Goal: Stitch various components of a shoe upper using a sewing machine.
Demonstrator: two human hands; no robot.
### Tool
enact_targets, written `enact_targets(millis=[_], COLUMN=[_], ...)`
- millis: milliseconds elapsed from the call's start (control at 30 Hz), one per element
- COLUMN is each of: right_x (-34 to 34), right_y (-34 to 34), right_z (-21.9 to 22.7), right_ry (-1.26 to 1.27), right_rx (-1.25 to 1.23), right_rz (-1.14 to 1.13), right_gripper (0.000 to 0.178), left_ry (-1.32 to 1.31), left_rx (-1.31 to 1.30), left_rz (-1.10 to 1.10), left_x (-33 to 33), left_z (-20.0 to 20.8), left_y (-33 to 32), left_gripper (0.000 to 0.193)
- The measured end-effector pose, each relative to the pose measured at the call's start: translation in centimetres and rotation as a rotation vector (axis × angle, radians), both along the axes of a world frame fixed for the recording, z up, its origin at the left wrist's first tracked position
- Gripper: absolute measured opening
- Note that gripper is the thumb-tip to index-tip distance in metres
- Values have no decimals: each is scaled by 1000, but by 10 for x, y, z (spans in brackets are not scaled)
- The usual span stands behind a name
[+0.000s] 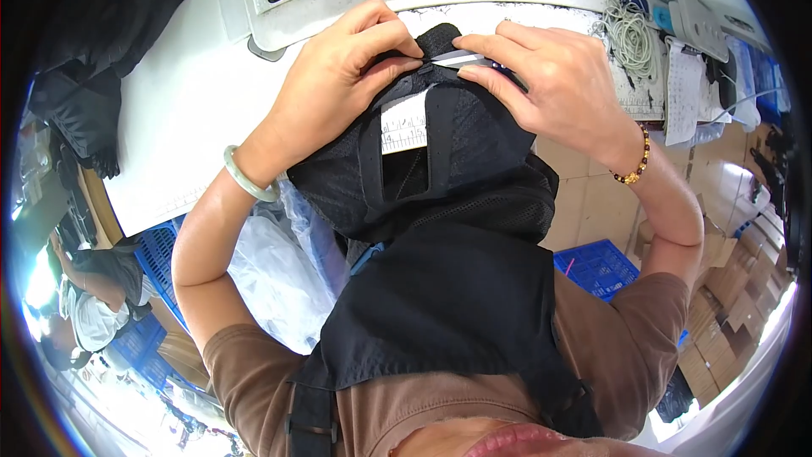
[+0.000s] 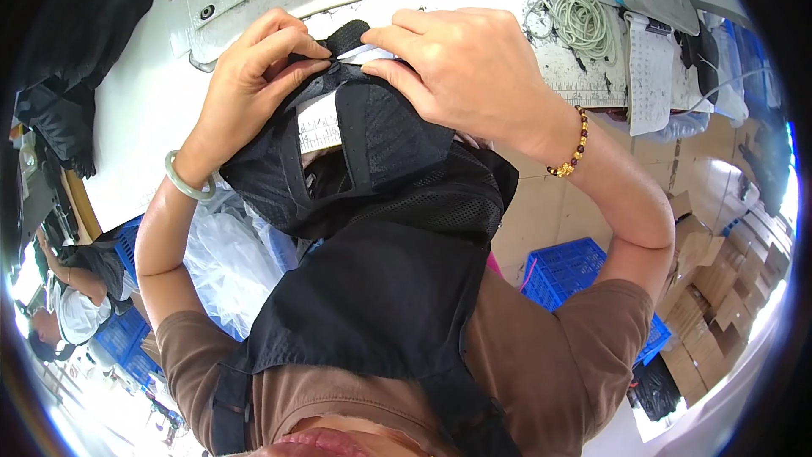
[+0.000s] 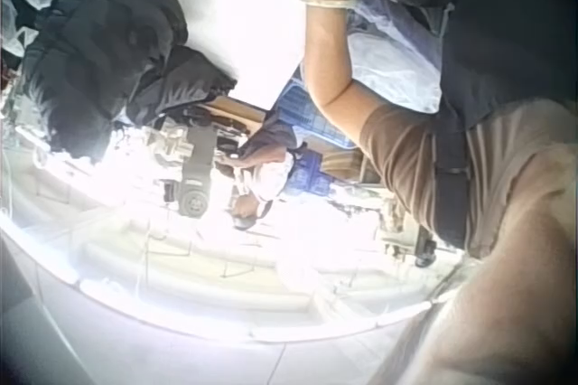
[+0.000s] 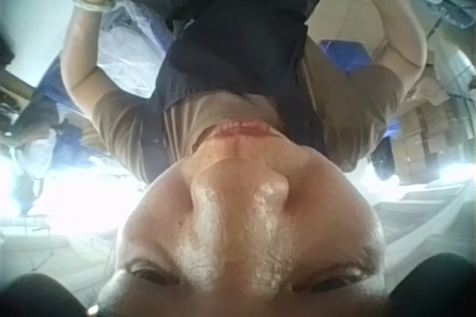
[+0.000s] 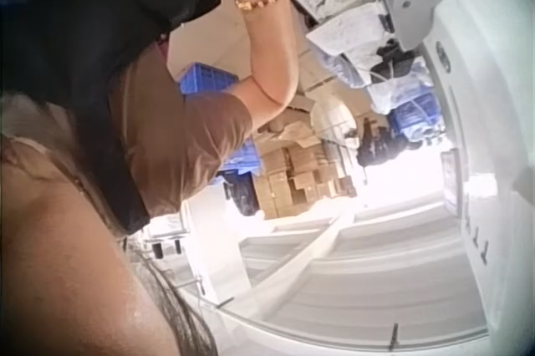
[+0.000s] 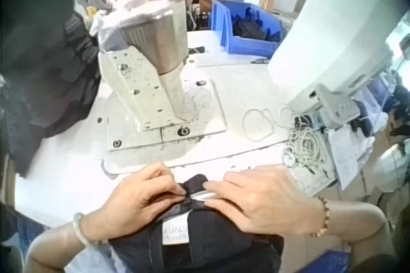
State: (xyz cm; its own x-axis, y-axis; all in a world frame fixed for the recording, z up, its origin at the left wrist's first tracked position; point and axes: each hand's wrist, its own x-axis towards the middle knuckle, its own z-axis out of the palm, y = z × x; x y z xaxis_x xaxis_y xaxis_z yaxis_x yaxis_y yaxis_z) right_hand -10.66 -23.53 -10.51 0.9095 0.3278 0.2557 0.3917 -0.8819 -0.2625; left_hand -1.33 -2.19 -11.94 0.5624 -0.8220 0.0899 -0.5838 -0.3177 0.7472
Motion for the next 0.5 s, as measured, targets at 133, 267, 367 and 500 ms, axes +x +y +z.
enact_targets(millis=[133,267,367,500], right_x=[0,0,1,6], right_y=[0,1,2,4], right_z=[1,2,2,3], right_ry=[-4,-3,-10,-7], right_rx=[-1,-10,-21,-82], right_rz=[7,0,13,47], right_gripper=[20,20,19,19], left_ry=[-9,-23,-58,-276], left_rx=[2,-3,-4,-79], left_rz=[2,0,2,-47], left_x=[0,0,-2,1], left_z=[-1,-3,-5,-11], left_y=[1,1,2,4], left_gripper=[10,11,10,16])
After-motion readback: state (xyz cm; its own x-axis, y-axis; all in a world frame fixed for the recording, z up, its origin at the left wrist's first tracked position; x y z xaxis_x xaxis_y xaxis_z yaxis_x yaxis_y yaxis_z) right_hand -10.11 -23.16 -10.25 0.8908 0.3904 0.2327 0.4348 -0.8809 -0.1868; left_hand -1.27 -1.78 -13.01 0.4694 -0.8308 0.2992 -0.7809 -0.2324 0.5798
